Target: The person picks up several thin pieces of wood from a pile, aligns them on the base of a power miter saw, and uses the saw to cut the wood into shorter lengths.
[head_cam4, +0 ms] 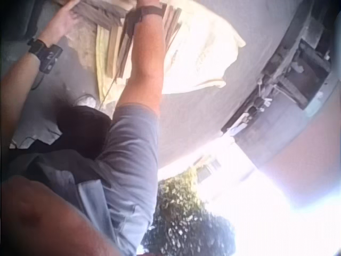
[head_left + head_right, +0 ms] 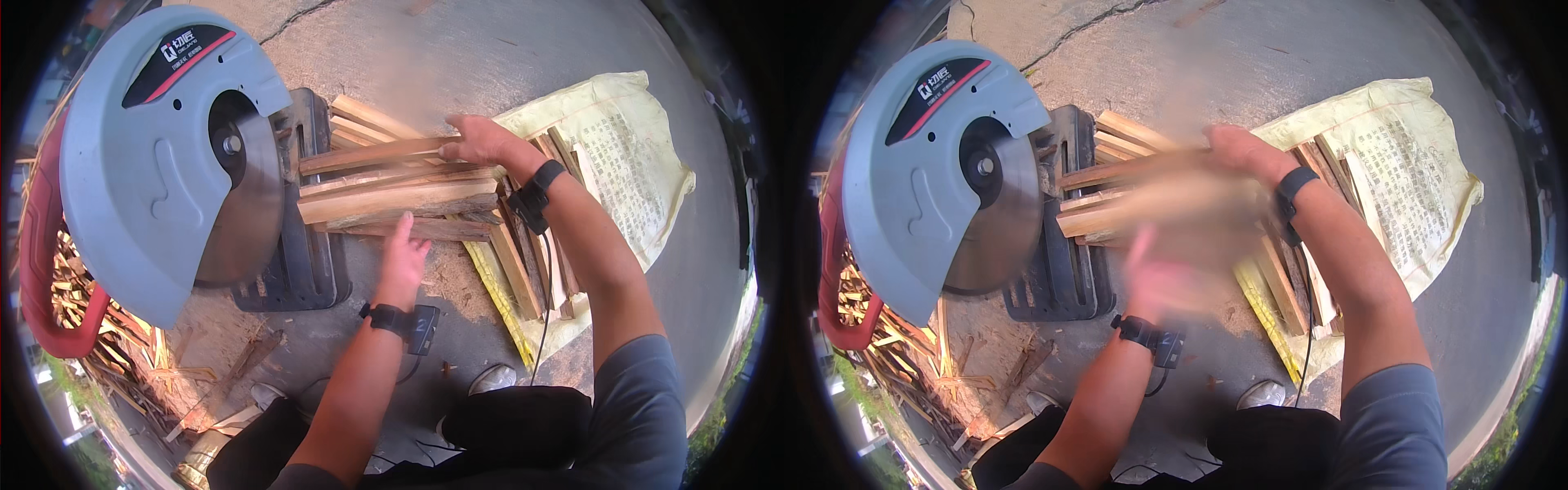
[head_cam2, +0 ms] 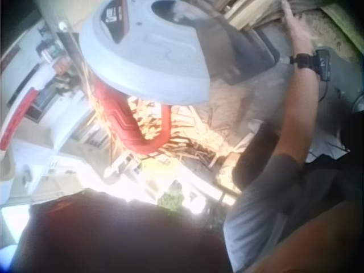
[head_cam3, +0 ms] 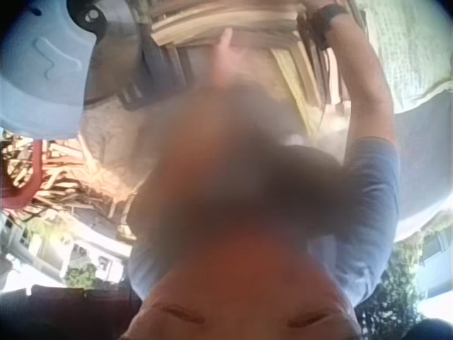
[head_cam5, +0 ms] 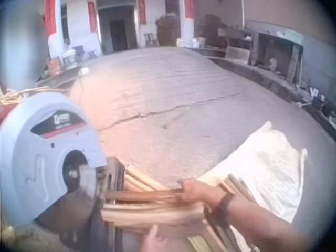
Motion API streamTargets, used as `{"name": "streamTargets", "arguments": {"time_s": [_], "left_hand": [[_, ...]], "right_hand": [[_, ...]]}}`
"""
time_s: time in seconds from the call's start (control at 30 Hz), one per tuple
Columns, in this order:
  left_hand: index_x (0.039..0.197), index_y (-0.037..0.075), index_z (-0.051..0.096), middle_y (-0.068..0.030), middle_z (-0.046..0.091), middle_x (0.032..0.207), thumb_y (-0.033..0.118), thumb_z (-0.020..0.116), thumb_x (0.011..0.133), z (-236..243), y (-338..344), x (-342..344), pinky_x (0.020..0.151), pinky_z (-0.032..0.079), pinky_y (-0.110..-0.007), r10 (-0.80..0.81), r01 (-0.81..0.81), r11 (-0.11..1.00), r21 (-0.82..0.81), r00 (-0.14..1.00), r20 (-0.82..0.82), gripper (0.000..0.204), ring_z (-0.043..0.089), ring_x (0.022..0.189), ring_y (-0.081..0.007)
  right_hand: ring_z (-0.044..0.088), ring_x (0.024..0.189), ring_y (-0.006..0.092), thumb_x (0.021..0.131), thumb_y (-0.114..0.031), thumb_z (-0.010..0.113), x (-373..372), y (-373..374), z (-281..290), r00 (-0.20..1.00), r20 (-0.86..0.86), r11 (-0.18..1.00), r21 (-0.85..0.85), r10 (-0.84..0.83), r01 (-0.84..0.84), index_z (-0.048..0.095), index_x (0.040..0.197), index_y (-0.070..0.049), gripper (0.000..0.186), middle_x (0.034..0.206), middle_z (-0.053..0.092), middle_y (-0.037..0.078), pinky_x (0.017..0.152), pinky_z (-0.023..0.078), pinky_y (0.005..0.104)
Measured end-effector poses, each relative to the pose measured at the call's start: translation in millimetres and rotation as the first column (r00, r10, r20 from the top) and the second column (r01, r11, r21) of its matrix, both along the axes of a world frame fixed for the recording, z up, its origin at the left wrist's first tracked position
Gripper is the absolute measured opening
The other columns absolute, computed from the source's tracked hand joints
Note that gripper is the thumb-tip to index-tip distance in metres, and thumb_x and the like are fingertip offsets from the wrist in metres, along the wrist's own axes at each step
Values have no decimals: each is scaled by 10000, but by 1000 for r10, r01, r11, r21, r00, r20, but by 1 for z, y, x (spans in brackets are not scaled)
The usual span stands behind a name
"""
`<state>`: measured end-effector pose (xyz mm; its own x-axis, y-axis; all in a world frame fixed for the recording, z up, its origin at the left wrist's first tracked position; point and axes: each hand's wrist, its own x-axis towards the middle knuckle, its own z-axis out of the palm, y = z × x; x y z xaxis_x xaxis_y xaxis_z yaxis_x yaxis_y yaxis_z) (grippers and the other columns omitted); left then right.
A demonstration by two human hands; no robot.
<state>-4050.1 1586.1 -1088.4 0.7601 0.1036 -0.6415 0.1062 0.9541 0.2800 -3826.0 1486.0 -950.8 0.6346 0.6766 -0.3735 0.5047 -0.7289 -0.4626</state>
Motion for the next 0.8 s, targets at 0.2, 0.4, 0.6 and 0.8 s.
{"name": "streamTargets", "arguments": {"time_s": [0.2, 0.4, 0.6, 0.8], "left_hand": [[1315, 56, 411, -94, 474, 1291, 280, 710, 823, 12, -3, 4, 1042, 328, -452, 115, -113, 992, -51, 993, 29, 617, 425, 1206, -266], [1353, 58, 382, -93, 440, 1366, 258, 660, 853, 35, -2, 19, 1078, 298, -448, 197, -174, 971, -165, 971, 134, 606, 411, 1253, -259], [1369, 45, 361, -111, 436, 1377, 287, 652, 848, 48, 5, 39, 1090, 287, -428, 176, -193, 979, 65, 963, 206, 644, 406, 1266, -263], [1346, 20, 387, -133, 481, 1324, 272, 678, 819, 49, 23, 39, 1070, 318, -416, 67, -74, 997, 29, 982, 179, 652, 441, 1229, -266]], "right_hand": [[552, 1117, 387, 771, -489, 648, 15, 40, -45, 978, -157, 989, -40, 137, -145, 501, 1229, 74, 741, 1174, 566, 299, 947, 430, 412], [569, 1091, 367, 741, -570, 653, 17, 41, -56, 940, -319, 985, -73, 124, -155, 530, 1208, 74, 805, 1132, 596, 275, 933, 431, 409], [545, 1133, 358, 713, -608, 667, -2, 37, -39, 871, -486, 997, -10, -76, 81, 496, 1241, 96, 896, 1188, 565, 278, 963, 415, 410], [543, 1133, 347, 662, -532, 759, -33, 23, -25, 577, -797, 888, 383, 178, 254, 443, 1282, 101, 941, 1166, 572, 270, 990, 406, 387]]}}
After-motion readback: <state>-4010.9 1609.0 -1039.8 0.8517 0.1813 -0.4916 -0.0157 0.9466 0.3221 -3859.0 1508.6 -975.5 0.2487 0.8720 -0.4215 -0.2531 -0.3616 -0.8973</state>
